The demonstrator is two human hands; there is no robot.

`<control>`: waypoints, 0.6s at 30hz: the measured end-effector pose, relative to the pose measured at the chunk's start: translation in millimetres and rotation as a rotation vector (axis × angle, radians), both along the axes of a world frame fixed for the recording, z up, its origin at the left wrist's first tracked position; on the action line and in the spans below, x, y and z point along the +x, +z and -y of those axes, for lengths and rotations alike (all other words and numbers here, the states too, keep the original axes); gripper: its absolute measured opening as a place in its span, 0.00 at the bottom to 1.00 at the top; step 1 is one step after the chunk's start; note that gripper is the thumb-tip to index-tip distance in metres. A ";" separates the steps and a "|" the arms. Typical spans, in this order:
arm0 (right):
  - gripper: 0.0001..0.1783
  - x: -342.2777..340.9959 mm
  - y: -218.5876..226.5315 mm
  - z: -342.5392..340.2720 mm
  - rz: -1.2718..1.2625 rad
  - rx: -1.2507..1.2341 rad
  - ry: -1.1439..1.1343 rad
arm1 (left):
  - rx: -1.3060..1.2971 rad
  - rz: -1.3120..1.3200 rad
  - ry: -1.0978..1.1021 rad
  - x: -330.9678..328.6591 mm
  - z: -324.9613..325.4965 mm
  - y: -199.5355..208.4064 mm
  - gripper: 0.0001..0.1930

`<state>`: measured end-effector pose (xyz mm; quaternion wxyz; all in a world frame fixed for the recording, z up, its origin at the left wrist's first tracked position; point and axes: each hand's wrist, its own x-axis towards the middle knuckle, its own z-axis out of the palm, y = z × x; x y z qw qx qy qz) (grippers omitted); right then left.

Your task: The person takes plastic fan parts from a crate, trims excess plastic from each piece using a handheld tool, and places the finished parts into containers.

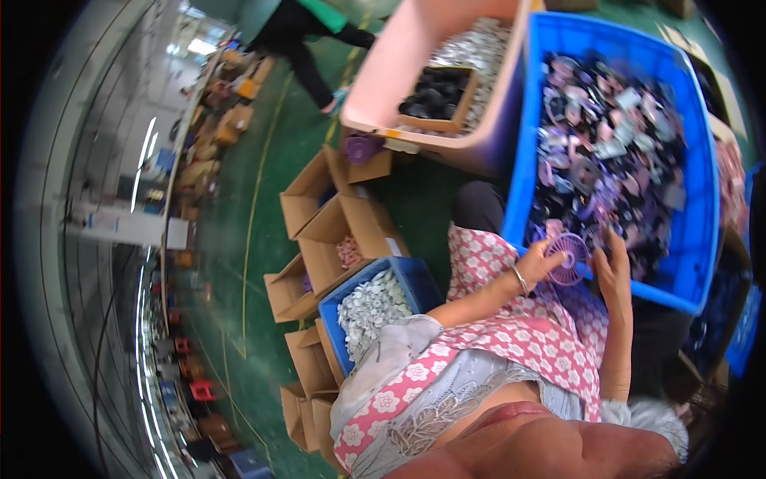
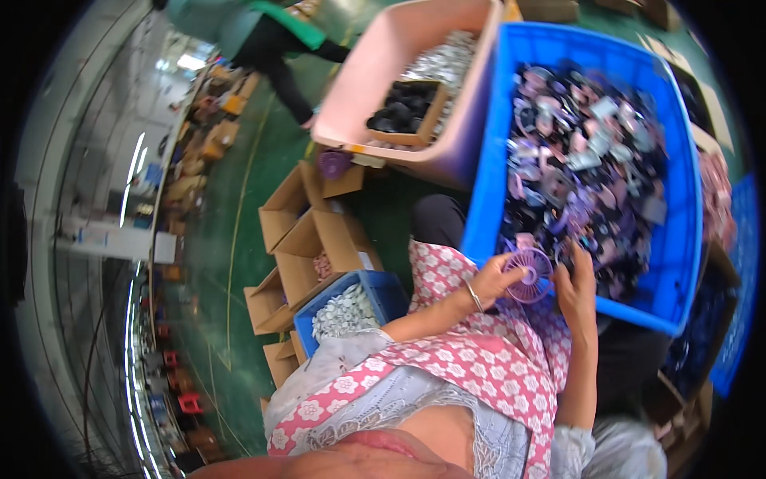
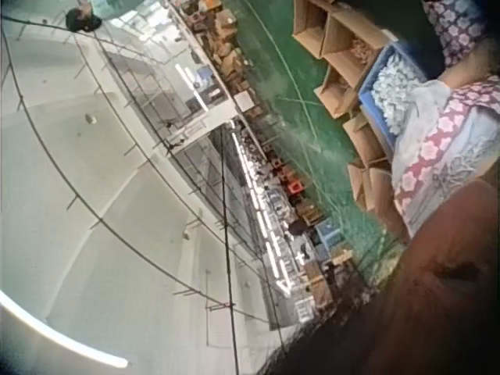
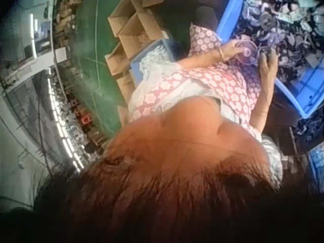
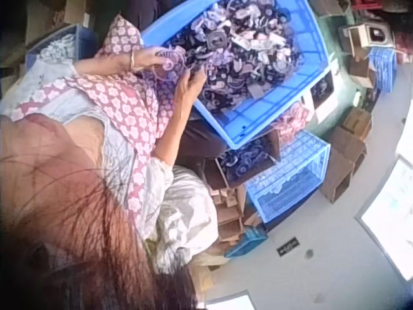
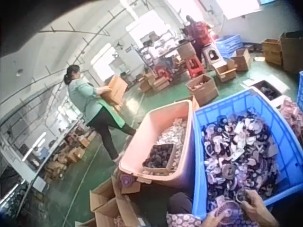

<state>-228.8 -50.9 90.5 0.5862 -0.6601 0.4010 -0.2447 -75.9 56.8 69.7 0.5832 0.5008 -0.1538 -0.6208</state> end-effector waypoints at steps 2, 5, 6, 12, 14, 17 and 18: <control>0.22 -5.8 13.7 -6.5 0.154 0.214 0.045 | 0.007 -0.037 0.022 2.5 -3.0 5.2 0.16; 0.26 -8.3 36.7 -20.3 0.212 0.364 0.073 | 0.027 -0.155 0.052 4.5 -3.6 10.1 0.17; 0.27 -5.9 41.7 -27.1 0.231 0.377 0.006 | 0.027 -0.205 0.051 4.7 -2.1 10.6 0.18; 0.26 -15.4 59.7 -33.8 -0.071 0.117 0.149 | 0.058 -0.181 -0.043 -0.6 9.9 19.3 0.24; 0.25 -20.5 58.6 -35.3 -0.072 -0.069 0.191 | 0.009 -0.017 -0.007 -2.6 14.8 17.0 0.23; 0.25 -26.0 61.7 -42.0 -0.081 -0.052 0.223 | -0.021 0.192 -0.050 2.1 18.3 7.7 0.20; 0.25 -28.2 54.3 -43.3 -0.109 -0.166 0.235 | -0.015 0.222 -0.098 4.3 19.5 3.6 0.20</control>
